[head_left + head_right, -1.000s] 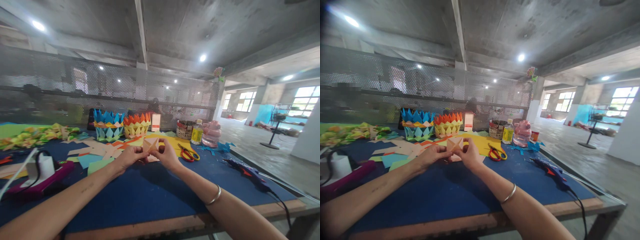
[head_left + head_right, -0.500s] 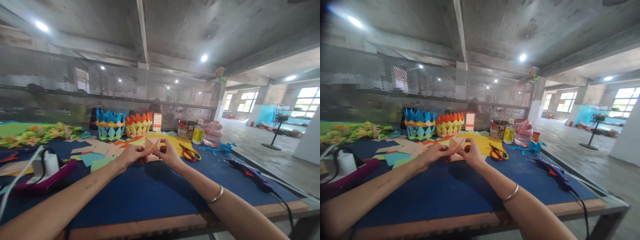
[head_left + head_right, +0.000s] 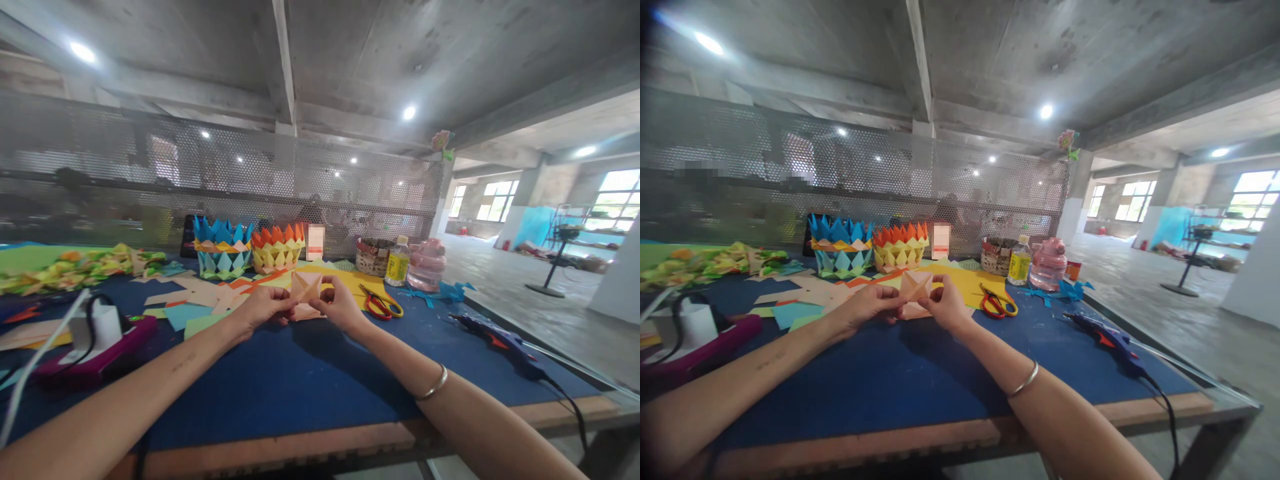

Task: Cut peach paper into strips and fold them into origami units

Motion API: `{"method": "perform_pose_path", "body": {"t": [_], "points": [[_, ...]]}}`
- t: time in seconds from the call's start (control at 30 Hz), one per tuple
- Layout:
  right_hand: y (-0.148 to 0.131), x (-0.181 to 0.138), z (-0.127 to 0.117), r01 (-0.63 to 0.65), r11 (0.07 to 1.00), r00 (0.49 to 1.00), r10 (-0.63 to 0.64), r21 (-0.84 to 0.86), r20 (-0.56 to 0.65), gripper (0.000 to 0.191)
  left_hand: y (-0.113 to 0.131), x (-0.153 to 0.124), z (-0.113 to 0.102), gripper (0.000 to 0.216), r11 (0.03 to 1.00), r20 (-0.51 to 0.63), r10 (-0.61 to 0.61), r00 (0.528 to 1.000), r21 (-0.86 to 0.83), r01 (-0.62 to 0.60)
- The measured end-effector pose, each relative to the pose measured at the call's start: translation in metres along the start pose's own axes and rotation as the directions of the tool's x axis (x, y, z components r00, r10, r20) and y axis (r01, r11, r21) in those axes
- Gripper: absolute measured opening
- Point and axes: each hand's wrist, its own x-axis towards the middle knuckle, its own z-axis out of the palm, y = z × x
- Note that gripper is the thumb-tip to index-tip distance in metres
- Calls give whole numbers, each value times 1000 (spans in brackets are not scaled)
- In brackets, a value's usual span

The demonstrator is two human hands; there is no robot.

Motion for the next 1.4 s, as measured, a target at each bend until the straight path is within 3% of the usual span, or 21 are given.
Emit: {"method": "perform_pose_path", "body": {"t": [0.3,0.53,0.73,0.87,1.13,1.27,1.4], "points": [[-8,-2,0,-21,999,999,23,-43,44,35,2,-2,3,40,998,-38,1,999,67,2],[-5,0,-1,-40,995,993,30,88,118,40,0,0,0,37,1000,-7,13,1000,14,-13],[-8,1,-1,-51,982,999,50,183,8,29,-1,2,-3,36,1000,-14,-18,1000,1,18],[-7,2,0,-53,986,998,57,158,-21,19,1,1,-2,35,1000,-7,-16,1000,13,16],[-9,-3,1,-55,989,998,52,134,26,28,6,-4,1,35,998,43,11,999,-66,-8],[-11,-6,3,-72,986,995,61,147,82,34,6,-4,-1,36,997,11,31,999,-74,-30],[-10,-4,3,11,990,1000,-12,141,10,38,3,0,-5,37,997,-4,22,1000,-74,-22]]}}
